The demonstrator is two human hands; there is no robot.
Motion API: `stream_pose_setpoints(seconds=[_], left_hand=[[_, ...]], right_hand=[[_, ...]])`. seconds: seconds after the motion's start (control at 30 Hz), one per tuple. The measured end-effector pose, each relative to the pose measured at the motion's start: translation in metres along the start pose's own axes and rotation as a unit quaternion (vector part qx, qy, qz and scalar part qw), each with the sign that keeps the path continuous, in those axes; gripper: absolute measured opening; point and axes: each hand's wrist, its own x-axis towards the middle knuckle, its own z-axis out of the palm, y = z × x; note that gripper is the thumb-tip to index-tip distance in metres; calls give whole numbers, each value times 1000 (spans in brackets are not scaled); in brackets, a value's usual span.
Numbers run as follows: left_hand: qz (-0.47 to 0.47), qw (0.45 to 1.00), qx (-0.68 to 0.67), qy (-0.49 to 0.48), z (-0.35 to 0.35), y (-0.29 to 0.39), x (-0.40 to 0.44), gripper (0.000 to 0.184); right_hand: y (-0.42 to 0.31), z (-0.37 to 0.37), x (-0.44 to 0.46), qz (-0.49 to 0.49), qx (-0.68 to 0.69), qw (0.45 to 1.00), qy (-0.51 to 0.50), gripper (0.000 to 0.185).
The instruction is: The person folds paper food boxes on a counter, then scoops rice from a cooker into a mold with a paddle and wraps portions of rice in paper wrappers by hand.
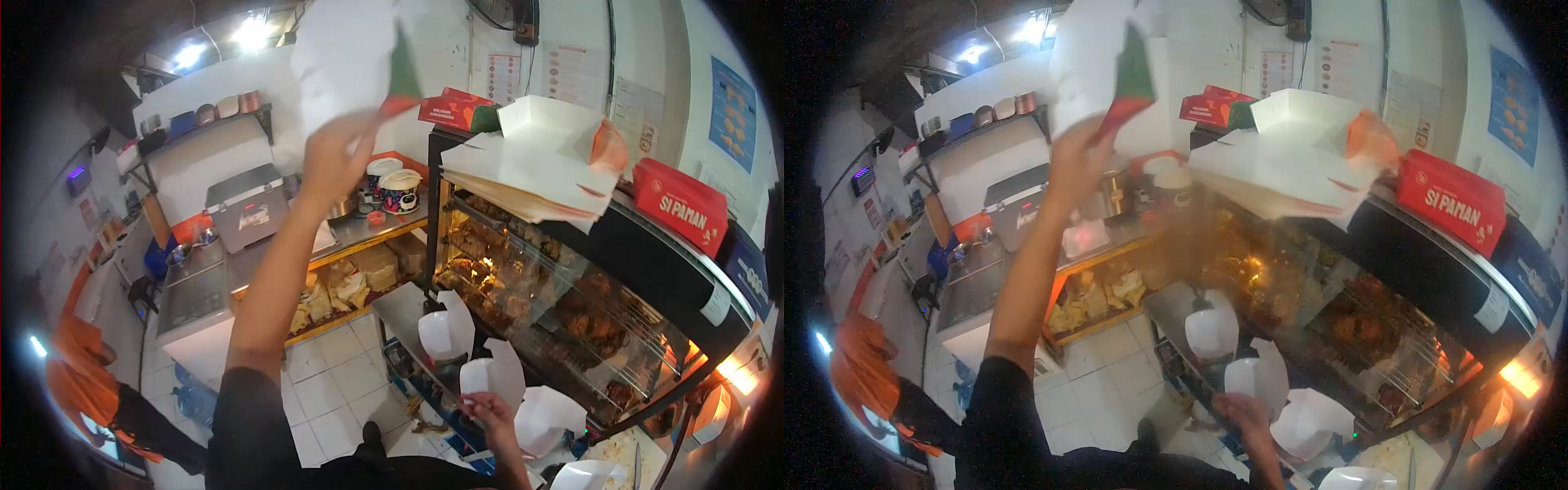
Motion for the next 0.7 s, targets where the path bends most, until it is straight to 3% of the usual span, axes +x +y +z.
stream_pose_setpoints(seconds=[0.1,0.23,0.3,0.33,0.37,0.43,0.47,0.57,0.63,0.7], left_hand=[[30,996,-60,-50,78,-65,65,23],[24,989,-59,-137,188,-114,122,24],[58,980,-140,-128,260,-152,133,26],[10,949,-209,-237,280,-159,140,28],[45,941,-203,-267,299,-167,143,29],[95,910,-220,-339,314,-174,145,28],[97,908,-236,-333,318,-177,148,28],[164,888,-280,-324,337,-186,153,28],[126,899,-221,-357,323,-179,159,29],[147,879,-235,-387,357,-185,163,30]], right_hand=[[37,1,10,53,11,995,85,24],[41,27,31,33,-18,988,150,22],[35,39,49,28,-124,966,223,22],[31,49,61,78,-87,953,279,28],[34,71,66,-31,-14,949,314,24],[65,71,86,-59,-9,931,360,23],[73,82,90,-15,32,900,434,24],[78,117,114,6,37,887,459,22],[79,145,125,-14,52,885,462,22],[94,151,130,0,20,886,464,23]])
